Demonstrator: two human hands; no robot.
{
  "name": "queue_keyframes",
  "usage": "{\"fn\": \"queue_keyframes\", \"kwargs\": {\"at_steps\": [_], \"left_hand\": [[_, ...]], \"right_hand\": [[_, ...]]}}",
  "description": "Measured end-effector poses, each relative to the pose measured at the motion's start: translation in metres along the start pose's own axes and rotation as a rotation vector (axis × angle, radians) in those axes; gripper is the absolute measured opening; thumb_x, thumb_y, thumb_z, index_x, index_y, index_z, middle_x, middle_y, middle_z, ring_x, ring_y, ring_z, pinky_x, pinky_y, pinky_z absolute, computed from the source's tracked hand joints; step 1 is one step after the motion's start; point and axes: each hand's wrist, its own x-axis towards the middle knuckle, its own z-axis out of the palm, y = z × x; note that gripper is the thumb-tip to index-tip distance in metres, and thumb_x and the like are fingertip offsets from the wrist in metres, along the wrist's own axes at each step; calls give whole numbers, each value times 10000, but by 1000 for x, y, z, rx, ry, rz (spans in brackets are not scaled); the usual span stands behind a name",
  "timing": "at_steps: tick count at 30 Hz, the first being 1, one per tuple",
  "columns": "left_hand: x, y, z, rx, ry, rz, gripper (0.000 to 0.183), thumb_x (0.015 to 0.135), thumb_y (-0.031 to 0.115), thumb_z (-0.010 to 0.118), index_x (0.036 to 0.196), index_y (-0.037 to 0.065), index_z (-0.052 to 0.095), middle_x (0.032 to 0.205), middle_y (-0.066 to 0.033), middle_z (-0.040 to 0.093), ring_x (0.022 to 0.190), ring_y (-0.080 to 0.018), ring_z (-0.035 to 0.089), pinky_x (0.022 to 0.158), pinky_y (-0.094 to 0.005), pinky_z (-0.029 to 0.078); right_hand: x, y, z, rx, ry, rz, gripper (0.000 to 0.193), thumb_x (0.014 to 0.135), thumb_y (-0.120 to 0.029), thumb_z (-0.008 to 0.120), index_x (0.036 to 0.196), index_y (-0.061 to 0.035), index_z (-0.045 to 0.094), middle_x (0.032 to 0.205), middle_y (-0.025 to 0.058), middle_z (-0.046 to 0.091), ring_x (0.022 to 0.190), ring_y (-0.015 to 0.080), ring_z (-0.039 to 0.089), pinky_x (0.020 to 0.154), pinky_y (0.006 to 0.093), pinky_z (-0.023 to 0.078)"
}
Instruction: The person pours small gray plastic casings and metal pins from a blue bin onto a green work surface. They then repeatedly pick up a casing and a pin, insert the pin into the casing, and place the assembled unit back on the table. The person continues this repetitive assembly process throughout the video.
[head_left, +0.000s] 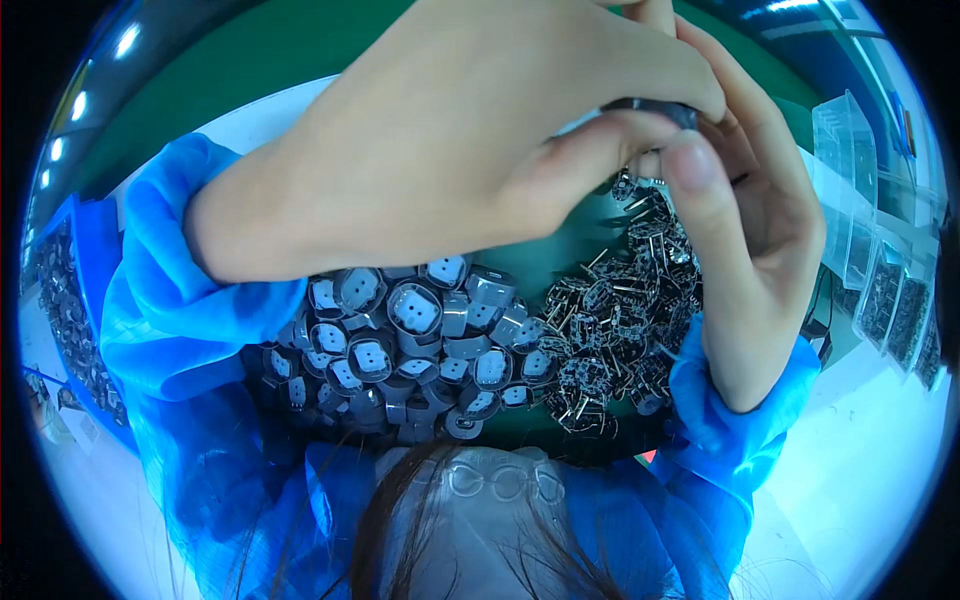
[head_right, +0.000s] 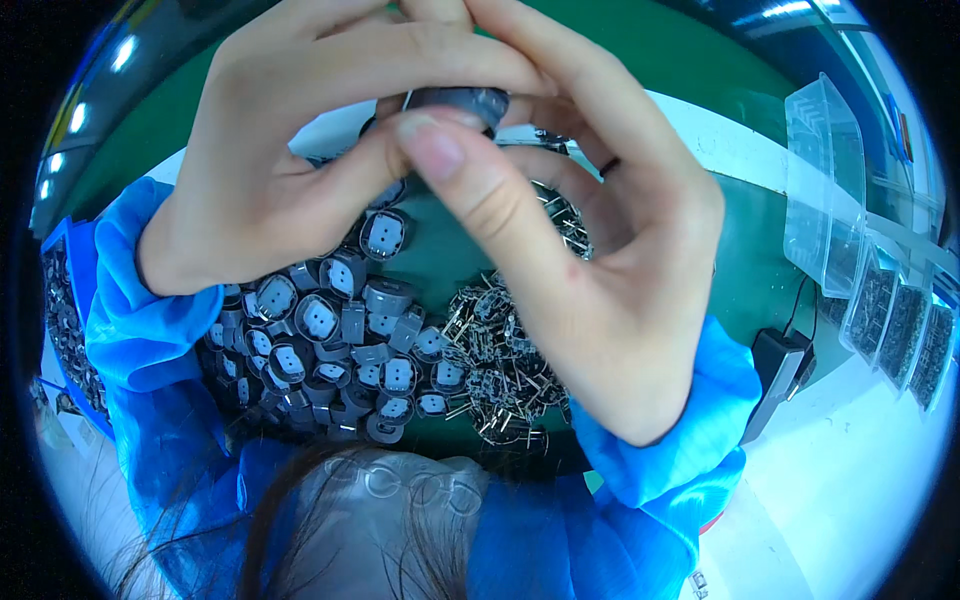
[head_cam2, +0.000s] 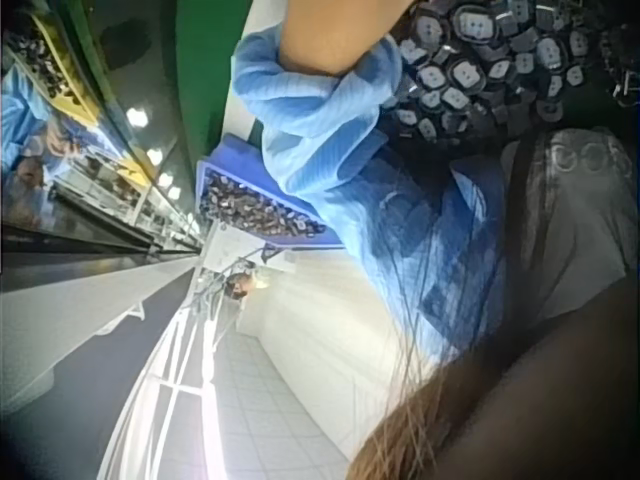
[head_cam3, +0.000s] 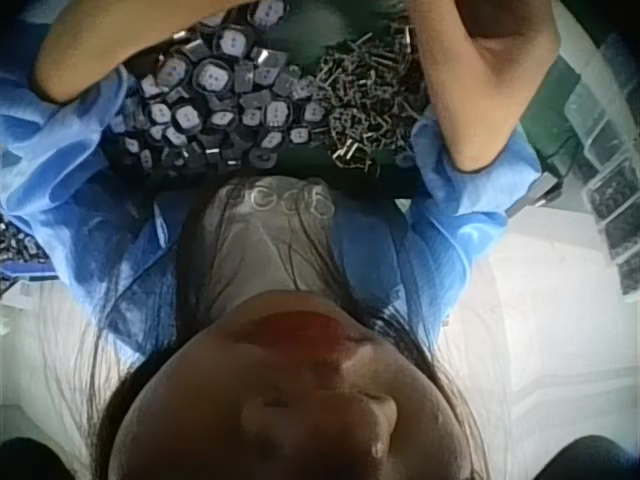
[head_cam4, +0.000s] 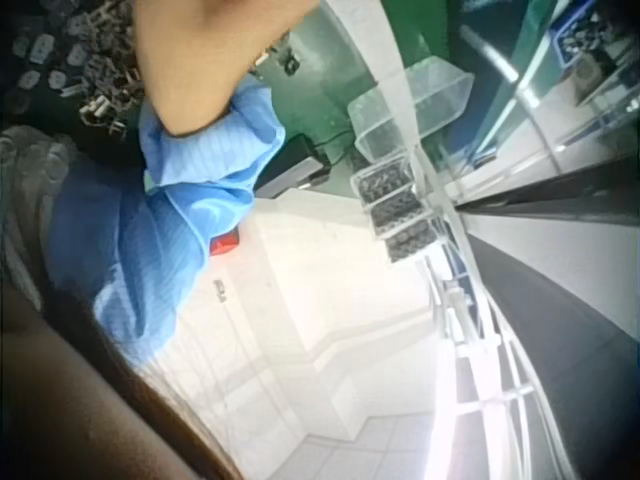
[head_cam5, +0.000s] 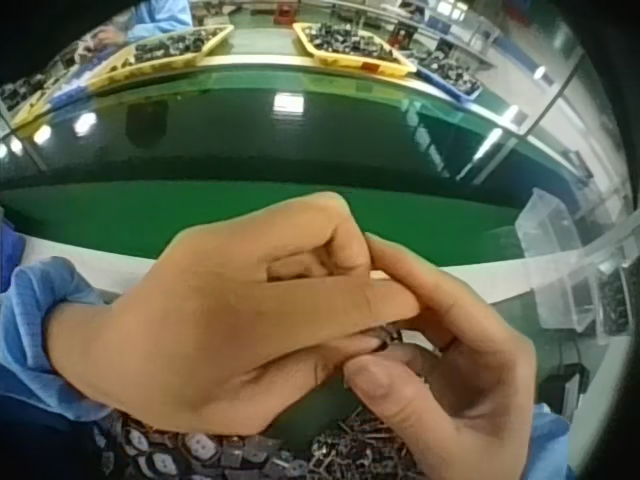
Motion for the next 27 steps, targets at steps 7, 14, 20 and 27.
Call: {"fn": "queue_keyframes", "kwargs": {"at_steps": [7,14,20,27], "left_hand": [[-10,-18,13,-220,77,-48,195,903,45,691,1098,32,680,896,-104,625,665,-164,594,586,-303,462],[-14,-23,17,-297,90,-92,183,912,68,689,1088,16,688,889,-94,649,688,-153,607,616,-293,478],[-7,-37,19,-343,80,-111,181,920,88,687,1080,2,694,883,-86,670,708,-144,619,642,-283,492],[1,-53,1,-447,12,-243,189,929,111,685,1070,-14,702,876,-77,694,731,-133,632,672,-273,508]], "right_hand": [[1,21,-21,329,-164,61,505,1017,-141,597,1460,42,439,1345,165,600,1240,247,604,1076,367,468],[7,51,-33,674,-165,123,485,1027,-109,575,1464,24,411,1393,179,559,1331,273,541,1144,399,431],[4,49,-36,484,-71,152,494,1020,-145,608,1441,45,430,1395,202,560,1305,287,575,1068,370,503],[2,17,-18,394,-133,64,474,1021,-121,602,1429,55,437,1358,203,599,1199,269,647,1012,334,522]]}}
